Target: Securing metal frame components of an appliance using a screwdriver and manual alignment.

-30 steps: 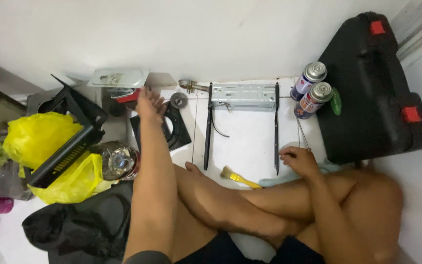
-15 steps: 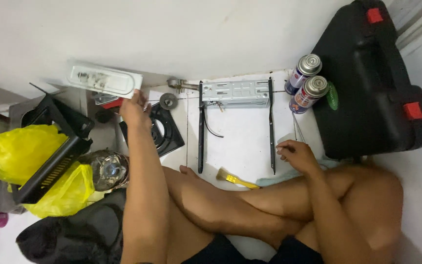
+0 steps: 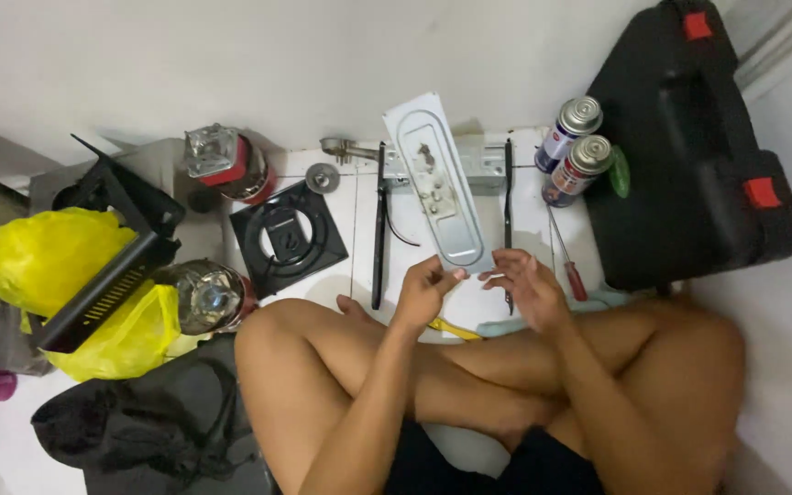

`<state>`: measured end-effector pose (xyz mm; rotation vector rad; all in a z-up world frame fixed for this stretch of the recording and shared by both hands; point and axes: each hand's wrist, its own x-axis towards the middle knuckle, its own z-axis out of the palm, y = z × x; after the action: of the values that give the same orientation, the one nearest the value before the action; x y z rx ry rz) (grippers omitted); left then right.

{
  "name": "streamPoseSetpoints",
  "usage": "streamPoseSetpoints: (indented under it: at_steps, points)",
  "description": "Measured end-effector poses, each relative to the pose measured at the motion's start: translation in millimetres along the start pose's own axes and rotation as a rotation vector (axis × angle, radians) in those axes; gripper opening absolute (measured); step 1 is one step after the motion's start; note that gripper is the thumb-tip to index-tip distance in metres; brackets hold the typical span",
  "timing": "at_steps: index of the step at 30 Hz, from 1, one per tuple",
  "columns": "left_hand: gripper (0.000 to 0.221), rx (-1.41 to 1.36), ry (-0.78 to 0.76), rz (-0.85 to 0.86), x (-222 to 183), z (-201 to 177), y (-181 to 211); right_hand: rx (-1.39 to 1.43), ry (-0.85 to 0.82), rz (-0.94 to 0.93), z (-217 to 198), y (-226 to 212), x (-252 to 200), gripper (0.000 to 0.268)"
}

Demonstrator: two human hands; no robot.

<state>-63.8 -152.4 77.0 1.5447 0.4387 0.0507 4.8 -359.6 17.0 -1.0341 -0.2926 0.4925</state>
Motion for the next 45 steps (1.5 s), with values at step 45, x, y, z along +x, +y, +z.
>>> streamPoseSetpoints:
  at_steps: [45]
  points:
    - [0.035, 0.381, -0.094, -0.049, 36, -71, 84, 0.493, -0.092, 0.209, 17, -34, 8, 0.071]
